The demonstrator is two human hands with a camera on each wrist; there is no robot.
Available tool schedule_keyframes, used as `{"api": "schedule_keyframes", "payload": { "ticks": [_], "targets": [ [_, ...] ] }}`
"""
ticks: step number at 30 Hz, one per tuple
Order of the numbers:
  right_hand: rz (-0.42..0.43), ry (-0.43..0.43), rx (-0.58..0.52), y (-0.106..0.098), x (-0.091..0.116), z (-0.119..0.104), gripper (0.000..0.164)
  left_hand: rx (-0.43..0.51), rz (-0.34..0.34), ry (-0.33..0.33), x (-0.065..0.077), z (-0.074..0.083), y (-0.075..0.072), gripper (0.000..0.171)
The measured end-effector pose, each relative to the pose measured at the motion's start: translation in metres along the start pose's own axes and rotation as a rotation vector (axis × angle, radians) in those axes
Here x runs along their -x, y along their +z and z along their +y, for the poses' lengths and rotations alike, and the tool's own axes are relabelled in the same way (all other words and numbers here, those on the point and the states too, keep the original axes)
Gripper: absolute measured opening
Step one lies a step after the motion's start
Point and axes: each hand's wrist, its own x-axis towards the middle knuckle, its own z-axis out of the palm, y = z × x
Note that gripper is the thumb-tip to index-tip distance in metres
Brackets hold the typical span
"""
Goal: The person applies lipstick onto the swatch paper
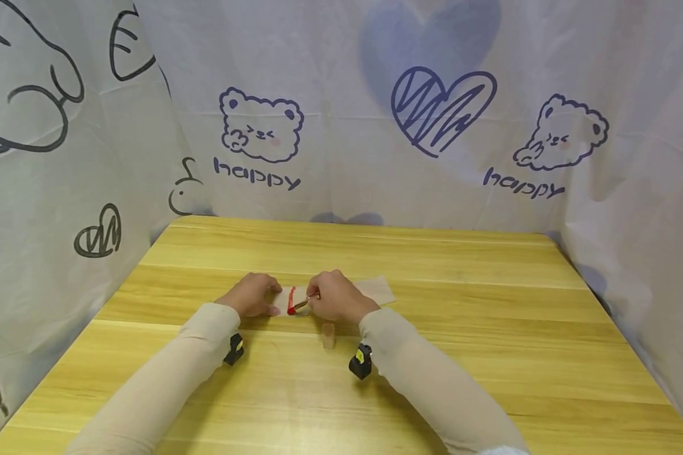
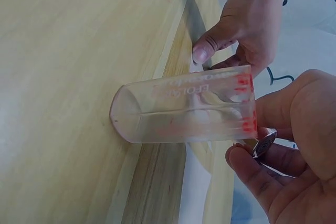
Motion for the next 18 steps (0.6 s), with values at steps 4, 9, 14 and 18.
{"api": "schedule_keyframes", "payload": {
  "ticks": [4,9,14,18],
  "targets": [
    [-0.001,0.000,0.003,-0.0002,-0.0002,-0.0003,0.005,-0.006,0.005,0.004,-0.0019,-0.0020,0.0019,0.044],
    [-0.009,-0.003,0.002,-0.0004,-0.0005,-0.0002,0.004,-0.002,0.005,0.001,-0.0032,-0.0028,0.0028,0.044],
    [-0.023,0.015,-0.013,-0.0003,0.0002,0.0002,0.004,-0.002,0.006,0.000,-0.0014,-0.0013,0.0020,0.044],
    [-0.028,0.027,-0.043,-0.0011,0.0013,-0.0005,0.005,0.000,0.003,-0.013,-0.0007,-0.0002,0.0011,0.044]
  ]
}}
